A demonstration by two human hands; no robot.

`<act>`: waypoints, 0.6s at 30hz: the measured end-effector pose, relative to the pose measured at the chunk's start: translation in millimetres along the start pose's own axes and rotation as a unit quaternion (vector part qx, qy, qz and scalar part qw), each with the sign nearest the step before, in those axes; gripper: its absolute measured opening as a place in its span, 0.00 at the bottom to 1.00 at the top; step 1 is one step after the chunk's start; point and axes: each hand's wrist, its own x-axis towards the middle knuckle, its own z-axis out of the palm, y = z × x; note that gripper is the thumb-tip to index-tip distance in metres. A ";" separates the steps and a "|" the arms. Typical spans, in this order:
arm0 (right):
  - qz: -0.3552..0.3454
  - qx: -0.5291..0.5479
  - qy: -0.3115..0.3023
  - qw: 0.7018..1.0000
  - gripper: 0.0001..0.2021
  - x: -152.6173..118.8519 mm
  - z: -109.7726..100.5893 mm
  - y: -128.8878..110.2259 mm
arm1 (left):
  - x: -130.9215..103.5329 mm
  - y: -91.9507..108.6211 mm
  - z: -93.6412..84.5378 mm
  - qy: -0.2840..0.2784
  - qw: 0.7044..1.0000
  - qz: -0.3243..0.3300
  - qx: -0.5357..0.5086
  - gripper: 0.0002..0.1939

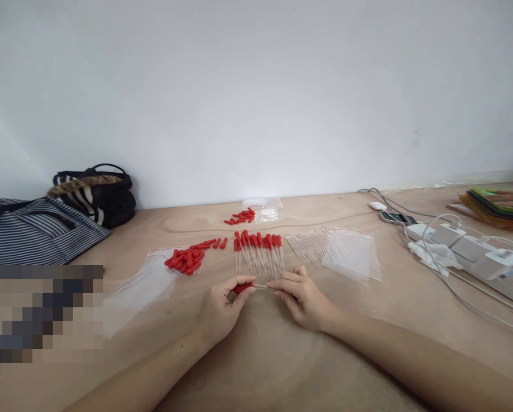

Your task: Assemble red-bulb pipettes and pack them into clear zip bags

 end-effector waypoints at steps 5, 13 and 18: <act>-0.052 -0.040 -0.001 0.998 0.15 -0.7 -3.0 3.9 | -3.4 -4.2 1.5 -0.014 1.000 0.004 -0.023 0.14; -0.059 -0.044 -0.005 0.997 0.18 1.4 -3.0 4.6 | -4.8 -2.0 2.5 -0.030 0.999 0.007 0.012 0.13; -0.052 -0.036 -0.011 0.998 0.16 3.3 -2.5 4.0 | -2.9 5.1 1.5 -0.037 0.999 0.001 0.012 0.13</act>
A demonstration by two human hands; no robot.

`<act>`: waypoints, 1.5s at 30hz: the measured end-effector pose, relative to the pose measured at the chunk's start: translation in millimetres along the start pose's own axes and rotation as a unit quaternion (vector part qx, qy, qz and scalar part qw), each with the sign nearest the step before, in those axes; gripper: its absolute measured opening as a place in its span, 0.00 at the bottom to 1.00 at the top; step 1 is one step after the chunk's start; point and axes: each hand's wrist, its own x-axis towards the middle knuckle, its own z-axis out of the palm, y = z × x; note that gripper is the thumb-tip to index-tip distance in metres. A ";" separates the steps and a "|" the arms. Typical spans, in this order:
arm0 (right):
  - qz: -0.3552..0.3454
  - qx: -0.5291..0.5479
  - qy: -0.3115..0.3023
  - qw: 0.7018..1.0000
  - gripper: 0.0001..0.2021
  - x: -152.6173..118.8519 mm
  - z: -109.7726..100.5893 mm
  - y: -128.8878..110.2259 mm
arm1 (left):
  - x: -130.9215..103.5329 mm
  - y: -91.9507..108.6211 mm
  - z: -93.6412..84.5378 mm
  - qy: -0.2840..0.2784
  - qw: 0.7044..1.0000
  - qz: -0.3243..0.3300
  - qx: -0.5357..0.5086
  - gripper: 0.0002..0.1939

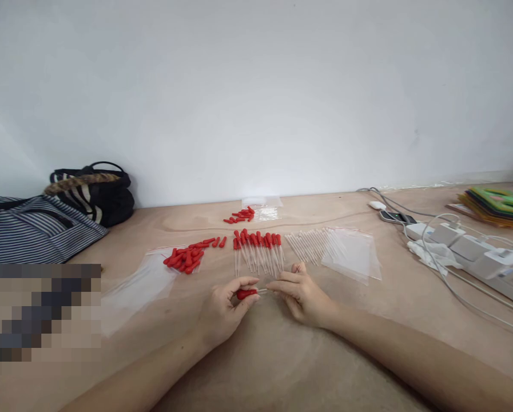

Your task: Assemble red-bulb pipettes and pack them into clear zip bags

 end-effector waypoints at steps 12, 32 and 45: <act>0.014 -0.132 -0.017 0.991 0.08 2.9 -6.7 8.2 | 9.1 2.8 -8.4 -0.027 0.996 0.028 0.074 0.22; 0.364 -0.254 -0.002 0.896 0.13 37.0 -1.7 40.6 | 82.3 -43.7 -36.5 0.175 0.831 -0.001 0.528 0.14; 0.448 -0.256 -0.062 0.854 0.13 44.0 -17.3 58.7 | 86.2 -47.3 -36.7 0.254 0.867 0.013 0.429 0.10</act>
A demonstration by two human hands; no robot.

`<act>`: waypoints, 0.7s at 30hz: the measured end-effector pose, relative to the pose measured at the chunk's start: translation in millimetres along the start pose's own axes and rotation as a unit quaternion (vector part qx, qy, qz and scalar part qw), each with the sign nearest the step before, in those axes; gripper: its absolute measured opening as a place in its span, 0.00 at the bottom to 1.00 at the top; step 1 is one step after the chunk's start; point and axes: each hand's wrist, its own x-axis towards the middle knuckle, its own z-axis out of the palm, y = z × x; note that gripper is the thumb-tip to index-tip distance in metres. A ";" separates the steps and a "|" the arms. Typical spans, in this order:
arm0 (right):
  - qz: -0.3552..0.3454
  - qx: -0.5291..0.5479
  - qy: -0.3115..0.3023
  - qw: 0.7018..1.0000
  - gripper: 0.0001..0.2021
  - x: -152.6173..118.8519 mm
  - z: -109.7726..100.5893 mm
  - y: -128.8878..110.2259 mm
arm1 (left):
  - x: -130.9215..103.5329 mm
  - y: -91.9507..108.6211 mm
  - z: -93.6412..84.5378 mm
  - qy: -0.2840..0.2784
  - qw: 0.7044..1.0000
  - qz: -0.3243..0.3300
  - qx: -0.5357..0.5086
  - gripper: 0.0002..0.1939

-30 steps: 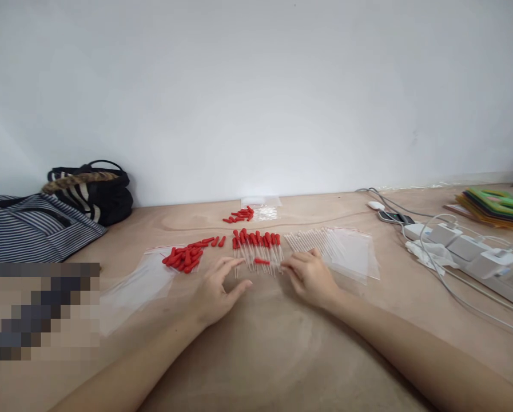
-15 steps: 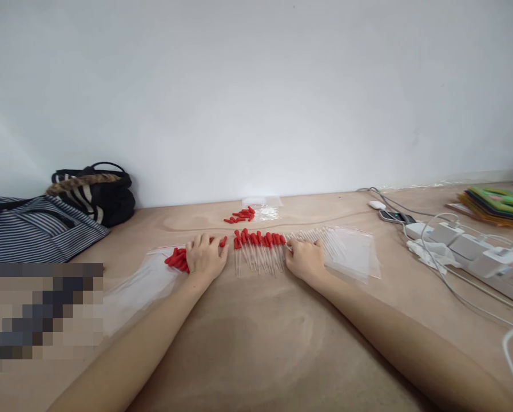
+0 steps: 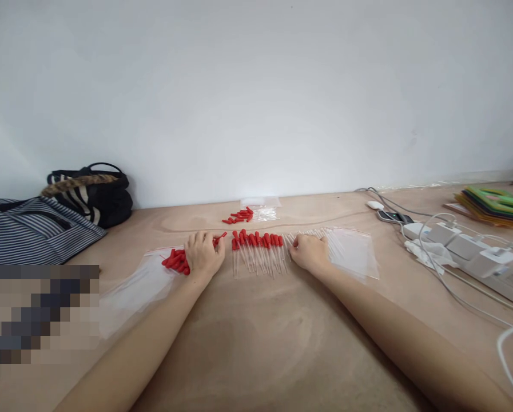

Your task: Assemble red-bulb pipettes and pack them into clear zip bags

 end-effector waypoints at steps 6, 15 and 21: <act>0.003 -0.041 -0.051 0.998 0.11 8.8 -2.6 -13.0 | -35.7 18.1 -36.2 -0.082 0.954 0.182 -0.225 0.05; -0.051 0.000 -0.029 0.998 0.14 -2.3 -13.7 -10.3 | -73.2 45.6 -72.3 -0.259 0.892 0.192 -0.318 0.09; -0.278 0.194 0.034 0.940 0.09 -31.5 -3.6 12.6 | -67.5 48.4 -59.7 -0.286 0.883 0.118 -0.353 0.07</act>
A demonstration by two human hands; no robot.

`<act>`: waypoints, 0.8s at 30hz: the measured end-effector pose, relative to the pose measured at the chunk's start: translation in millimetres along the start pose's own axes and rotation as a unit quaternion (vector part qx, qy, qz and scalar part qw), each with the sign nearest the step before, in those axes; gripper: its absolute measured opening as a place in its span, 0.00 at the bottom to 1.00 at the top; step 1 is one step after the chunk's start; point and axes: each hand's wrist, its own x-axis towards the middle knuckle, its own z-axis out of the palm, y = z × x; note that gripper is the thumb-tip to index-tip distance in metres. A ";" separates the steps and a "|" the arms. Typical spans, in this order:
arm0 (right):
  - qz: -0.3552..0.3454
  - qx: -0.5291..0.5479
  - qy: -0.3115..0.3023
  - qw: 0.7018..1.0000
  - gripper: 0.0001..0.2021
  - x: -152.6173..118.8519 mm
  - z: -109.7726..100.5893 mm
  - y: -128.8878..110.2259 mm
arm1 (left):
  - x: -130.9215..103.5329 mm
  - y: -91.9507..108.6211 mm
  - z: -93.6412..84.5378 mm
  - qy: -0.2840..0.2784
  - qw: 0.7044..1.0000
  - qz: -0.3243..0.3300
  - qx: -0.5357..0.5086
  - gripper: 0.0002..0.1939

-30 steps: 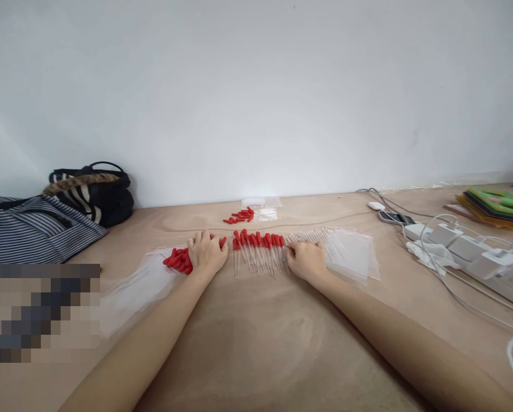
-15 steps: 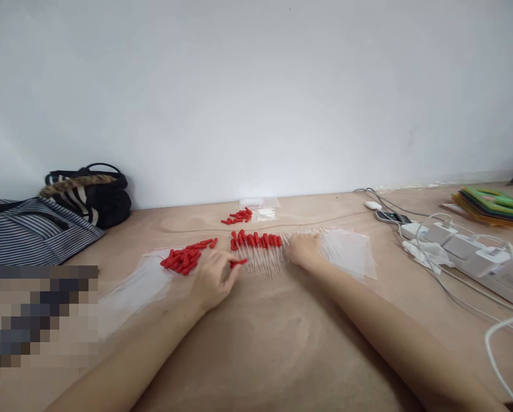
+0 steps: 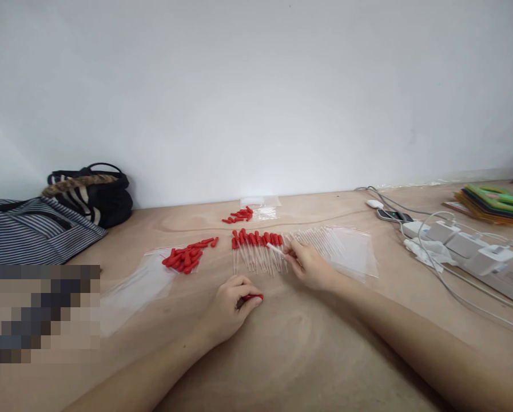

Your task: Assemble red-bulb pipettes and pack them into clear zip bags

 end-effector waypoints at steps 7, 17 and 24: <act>-0.109 0.023 -0.004 0.994 0.11 -27.5 11.6 -15.8 | 1.1 -11.2 0.8 0.051 0.989 -0.106 -0.088 0.08; -0.132 0.059 -0.009 0.989 0.10 -27.9 21.1 -31.7 | 2.5 -14.0 2.8 0.087 0.975 -0.122 -0.162 0.08; -0.144 0.066 0.010 0.987 0.08 -27.9 20.8 -33.9 | 0.1 -15.8 3.5 0.116 0.971 -0.108 -0.180 0.08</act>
